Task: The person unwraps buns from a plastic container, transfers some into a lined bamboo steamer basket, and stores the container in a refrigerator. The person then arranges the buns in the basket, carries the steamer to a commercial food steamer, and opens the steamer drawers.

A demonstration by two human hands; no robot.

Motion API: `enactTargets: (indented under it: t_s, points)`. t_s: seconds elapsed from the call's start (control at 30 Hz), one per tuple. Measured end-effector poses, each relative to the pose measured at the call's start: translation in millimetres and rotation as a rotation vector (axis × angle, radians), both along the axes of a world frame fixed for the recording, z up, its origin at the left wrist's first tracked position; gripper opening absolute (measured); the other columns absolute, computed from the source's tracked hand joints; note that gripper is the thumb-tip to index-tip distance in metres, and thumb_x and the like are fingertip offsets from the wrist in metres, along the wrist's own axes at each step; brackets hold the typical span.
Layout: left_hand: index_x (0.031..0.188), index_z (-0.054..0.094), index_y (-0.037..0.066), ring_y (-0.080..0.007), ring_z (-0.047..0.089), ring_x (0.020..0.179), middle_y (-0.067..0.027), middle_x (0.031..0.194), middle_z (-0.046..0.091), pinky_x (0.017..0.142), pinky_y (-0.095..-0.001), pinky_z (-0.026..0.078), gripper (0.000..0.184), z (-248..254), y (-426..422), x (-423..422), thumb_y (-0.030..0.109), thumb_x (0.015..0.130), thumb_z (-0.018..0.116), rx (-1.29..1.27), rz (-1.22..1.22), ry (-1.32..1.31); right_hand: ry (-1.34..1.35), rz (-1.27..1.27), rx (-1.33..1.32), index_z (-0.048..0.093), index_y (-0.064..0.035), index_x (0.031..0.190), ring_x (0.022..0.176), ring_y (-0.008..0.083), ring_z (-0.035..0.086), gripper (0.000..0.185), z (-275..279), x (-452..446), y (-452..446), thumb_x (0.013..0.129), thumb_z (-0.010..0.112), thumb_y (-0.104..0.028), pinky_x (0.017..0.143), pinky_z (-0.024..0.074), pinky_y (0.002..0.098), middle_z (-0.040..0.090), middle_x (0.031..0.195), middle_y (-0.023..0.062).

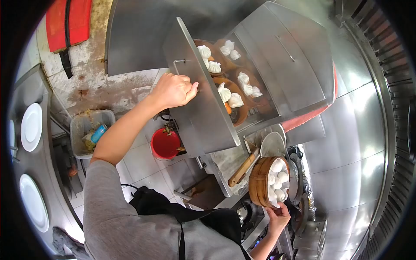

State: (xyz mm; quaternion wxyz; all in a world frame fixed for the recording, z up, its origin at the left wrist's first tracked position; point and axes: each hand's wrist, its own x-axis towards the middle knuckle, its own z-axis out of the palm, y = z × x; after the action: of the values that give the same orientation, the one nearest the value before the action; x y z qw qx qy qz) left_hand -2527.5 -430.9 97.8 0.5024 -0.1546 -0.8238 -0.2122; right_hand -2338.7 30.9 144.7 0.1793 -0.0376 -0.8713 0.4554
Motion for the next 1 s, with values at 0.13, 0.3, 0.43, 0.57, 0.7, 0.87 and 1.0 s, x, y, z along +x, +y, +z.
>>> enactTargets:
  t_s: [0.13, 0.3, 0.43, 0.57, 0.7, 0.87, 1.0]
  points:
    - [0.044, 0.047, 0.006, -0.0271, 0.049, 0.041, -0.0065, 0.048, 0.046, 0.037, -0.0385, 0.038, 0.04, -3.7, 14.8, -11.2, 0.018, 0.081, 0.054, 0.026, 0.128, 0.036, -0.026, -0.022, -0.049, 0.058, 0.0029, 0.095, 0.072, 0.0101, 0.061, 0.032, -3.2, -1.6, -0.2, 0.066, 0.071, 0.01, 0.067, 0.049, 0.0215, 0.065, 0.081, 0.0059]
    - [0.042, 0.052, 0.008, -0.0266, 0.054, 0.042, -0.0079, 0.051, 0.054, 0.038, -0.0375, 0.043, 0.042, 3.8, 35.1, -39.8, 0.021, 0.082, 0.054, 0.075, 0.165, 0.034, 0.041, 0.012, -0.105, 0.058, 0.0049, 0.094, 0.064, 0.0098, 0.06, 0.031, -8.0, -11.4, -7.7, 0.066, 0.069, 0.014, 0.059, 0.0493, 0.0208, 0.063, 0.072, 0.0067]
    - [0.049, 0.055, 0.007, -0.03, 0.057, 0.048, -0.0099, 0.055, 0.057, 0.044, -0.0406, 0.046, 0.043, 5.6, 66.0, -77.9, 0.026, 0.087, 0.048, 0.103, 0.124, -0.035, 0.017, -0.003, -0.096, 0.058, 0.0044, 0.093, 0.068, 0.0103, 0.061, 0.031, -7.5, -11.5, -6.8, 0.066, 0.068, 0.014, 0.062, 0.0497, 0.0213, 0.064, 0.075, 0.0066]
    - [0.052, 0.058, 0.005, -0.0311, 0.059, 0.05, -0.0122, 0.058, 0.06, 0.046, -0.0404, 0.047, 0.045, 12.5, 101.0, -124.7, 0.028, 0.088, 0.045, 0.063, 0.085, -0.097, -0.007, -0.051, -0.014, 0.057, 0.0043, 0.094, 0.071, 0.0118, 0.062, 0.031, -4.8, -11.5, -7.6, 0.066, 0.066, 0.015, 0.066, 0.0508, 0.0223, 0.064, 0.079, 0.0071]
    - [0.055, 0.061, 0.003, -0.0322, 0.06, 0.052, -0.0152, 0.061, 0.061, 0.049, -0.0406, 0.049, 0.047, 18.3, 132.5, -171.0, 0.03, 0.089, 0.044, 0.078, 0.003, -0.215, 0.034, -0.082, -0.067, 0.057, 0.0046, 0.095, 0.071, 0.0131, 0.063, 0.031, -6.8, -10.4, -6.1, 0.066, 0.065, 0.015, 0.066, 0.0516, 0.0234, 0.065, 0.078, 0.0093]
    - [0.059, 0.062, 0.005, -0.0323, 0.06, 0.054, -0.0142, 0.066, 0.061, 0.051, -0.0405, 0.049, 0.043, 22.1, 158.0, -202.8, 0.03, 0.089, 0.045, 0.095, -0.047, -0.263, 0.017, -0.139, -0.042, 0.057, 0.0037, 0.093, 0.064, 0.0118, 0.061, 0.034, 0.9, -11.8, -14.2, 0.064, 0.071, 0.013, 0.058, 0.0496, 0.022, 0.063, 0.071, 0.008]
    - [0.087, 0.057, 0.005, -0.0306, 0.062, 0.071, -0.0142, 0.095, 0.057, 0.06, -0.0404, 0.051, 0.021, 18.7, 151.2, -181.6, 0.023, 0.087, 0.048, 0.175, -0.101, -0.201, -0.023, -0.138, -0.064, 0.058, 0.0035, 0.091, 0.065, 0.0115, 0.06, 0.032, 2.1, -12.2, -22.9, 0.063, 0.071, 0.013, 0.058, 0.0497, 0.0224, 0.062, 0.071, 0.007]
